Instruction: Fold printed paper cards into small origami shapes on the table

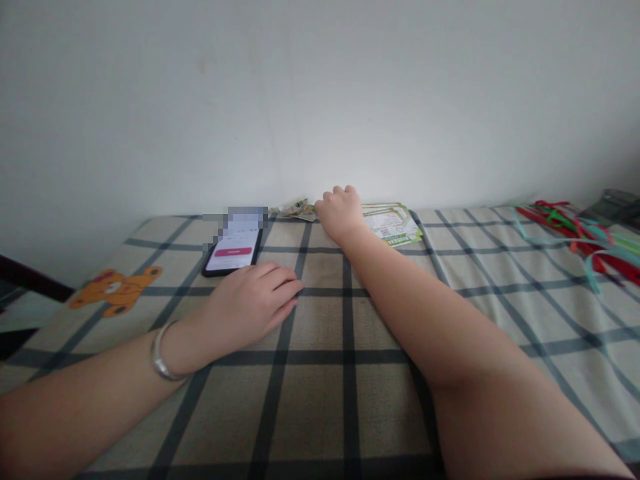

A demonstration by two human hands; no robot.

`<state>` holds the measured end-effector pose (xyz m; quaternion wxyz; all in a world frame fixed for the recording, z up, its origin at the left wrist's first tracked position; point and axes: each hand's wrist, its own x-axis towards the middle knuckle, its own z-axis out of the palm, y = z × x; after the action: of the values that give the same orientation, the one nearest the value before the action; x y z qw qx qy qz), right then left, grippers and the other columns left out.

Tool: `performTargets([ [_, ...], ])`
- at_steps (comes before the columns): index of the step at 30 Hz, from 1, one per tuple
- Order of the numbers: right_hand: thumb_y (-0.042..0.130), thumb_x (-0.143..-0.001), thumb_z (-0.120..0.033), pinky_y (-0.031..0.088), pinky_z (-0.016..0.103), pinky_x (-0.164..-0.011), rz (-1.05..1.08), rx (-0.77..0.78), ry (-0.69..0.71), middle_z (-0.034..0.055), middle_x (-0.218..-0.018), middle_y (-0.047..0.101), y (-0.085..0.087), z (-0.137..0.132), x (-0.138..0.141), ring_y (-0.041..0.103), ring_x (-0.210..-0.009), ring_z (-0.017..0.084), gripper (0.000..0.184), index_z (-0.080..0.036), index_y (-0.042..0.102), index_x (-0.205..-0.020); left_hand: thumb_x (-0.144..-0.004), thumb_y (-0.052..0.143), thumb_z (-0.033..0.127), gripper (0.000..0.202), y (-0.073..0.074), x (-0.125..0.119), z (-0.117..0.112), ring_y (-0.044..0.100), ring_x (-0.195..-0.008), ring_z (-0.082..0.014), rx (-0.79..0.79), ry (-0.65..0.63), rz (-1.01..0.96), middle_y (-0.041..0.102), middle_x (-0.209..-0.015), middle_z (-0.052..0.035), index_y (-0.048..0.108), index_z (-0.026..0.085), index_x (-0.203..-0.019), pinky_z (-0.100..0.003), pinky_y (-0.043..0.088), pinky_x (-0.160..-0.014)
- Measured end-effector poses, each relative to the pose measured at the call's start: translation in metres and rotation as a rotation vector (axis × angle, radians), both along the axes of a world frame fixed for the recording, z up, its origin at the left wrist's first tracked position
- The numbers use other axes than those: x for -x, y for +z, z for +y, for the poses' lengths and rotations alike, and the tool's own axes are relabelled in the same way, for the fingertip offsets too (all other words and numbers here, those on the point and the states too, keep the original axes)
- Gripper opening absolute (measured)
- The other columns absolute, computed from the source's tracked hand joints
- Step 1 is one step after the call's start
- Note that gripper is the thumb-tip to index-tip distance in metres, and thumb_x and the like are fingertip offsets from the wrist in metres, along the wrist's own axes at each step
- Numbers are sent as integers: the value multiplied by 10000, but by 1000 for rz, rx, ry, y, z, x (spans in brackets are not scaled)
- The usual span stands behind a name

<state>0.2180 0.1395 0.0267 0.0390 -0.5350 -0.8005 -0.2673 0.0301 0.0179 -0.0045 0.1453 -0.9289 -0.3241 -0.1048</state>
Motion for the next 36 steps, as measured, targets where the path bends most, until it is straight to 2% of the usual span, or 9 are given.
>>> performTargets([
  [6, 459, -910, -222, 324, 335, -734, 50, 13, -72, 96, -902, 725, -1, -1, 3, 653, -848, 229, 224, -192, 659, -1006, -906, 521, 240, 155, 1, 0, 0, 562, -908, -236, 10, -2, 7, 622, -957, -67, 636, 174, -985, -386, 501, -745],
  [11, 494, -897, -308, 370, 324, -739, 117, 12, -118, 91, -952, 733, 2, -21, -4, 665, -852, 227, 303, -218, 611, -1163, -910, 518, 247, 165, 0, 1, -1, 560, -926, -241, 12, -8, 8, 621, -974, -72, 632, 173, -1002, -388, 502, -759],
  [16, 548, -858, -363, 420, 344, -824, 312, 59, 3, 57, -1110, 709, 6, -50, -31, 618, -1014, 246, 315, -243, 665, -1125, -905, 526, 229, 137, 1, 1, -2, 560, -914, -232, 14, -19, -9, 623, -954, -75, 631, 166, -966, -381, 502, -771],
  [20, 546, -854, -385, 431, 406, -844, 337, 35, -133, 70, -1025, 725, 12, -69, -65, 616, -999, 289, 309, -256, 694, -1092, -908, 523, 229, 131, 1, 1, -2, 559, -926, -235, 21, -15, -1, 619, -975, -73, 621, 167, -968, -386, 504, -773],
  [22, 549, -853, -404, 449, 386, -800, 366, 63, -162, 70, -1005, 725, 12, -77, -78, 628, -945, 275, 307, -258, 703, -1074, -910, 521, 233, 141, 1, 2, -2, 559, -927, -236, 24, -13, 4, 619, -980, -73, 620, 169, -987, -388, 505, -772],
  [24, 565, -843, -429, 455, 376, -796, 392, 88, -159, 68, -999, 725, 9, -83, -85, 636, -910, 261, 317, -244, 706, -1059, -909, 524, 237, 144, 0, 2, -2, 559, -928, -238, 26, -12, 9, 619, -978, -74, 621, 168, -990, -389, 505, -772],
  [29, 610, -820, -476, 436, 380, -868, 310, 59, -49, 75, -1098, 700, -9, -96, -79, 604, -1032, 265, 383, -213, 676, -1090, -919, 513, 246, 143, -2, 2, -3, 553, -937, -238, 33, -10, 12, 614, -984, -72, 616, 167, -979, -395, 499, -793],
  [36, 522, -874, -396, 399, 374, -842, 141, -45, -33, 93, -1055, 710, -22, -99, -72, 585, -1020, 274, 345, -198, 658, -1122, -913, 526, 243, 141, 1, 0, -5, 550, -960, -238, 35, -7, 13, 613, -989, -75, 616, 167, -990, -391, 493, -802],
])
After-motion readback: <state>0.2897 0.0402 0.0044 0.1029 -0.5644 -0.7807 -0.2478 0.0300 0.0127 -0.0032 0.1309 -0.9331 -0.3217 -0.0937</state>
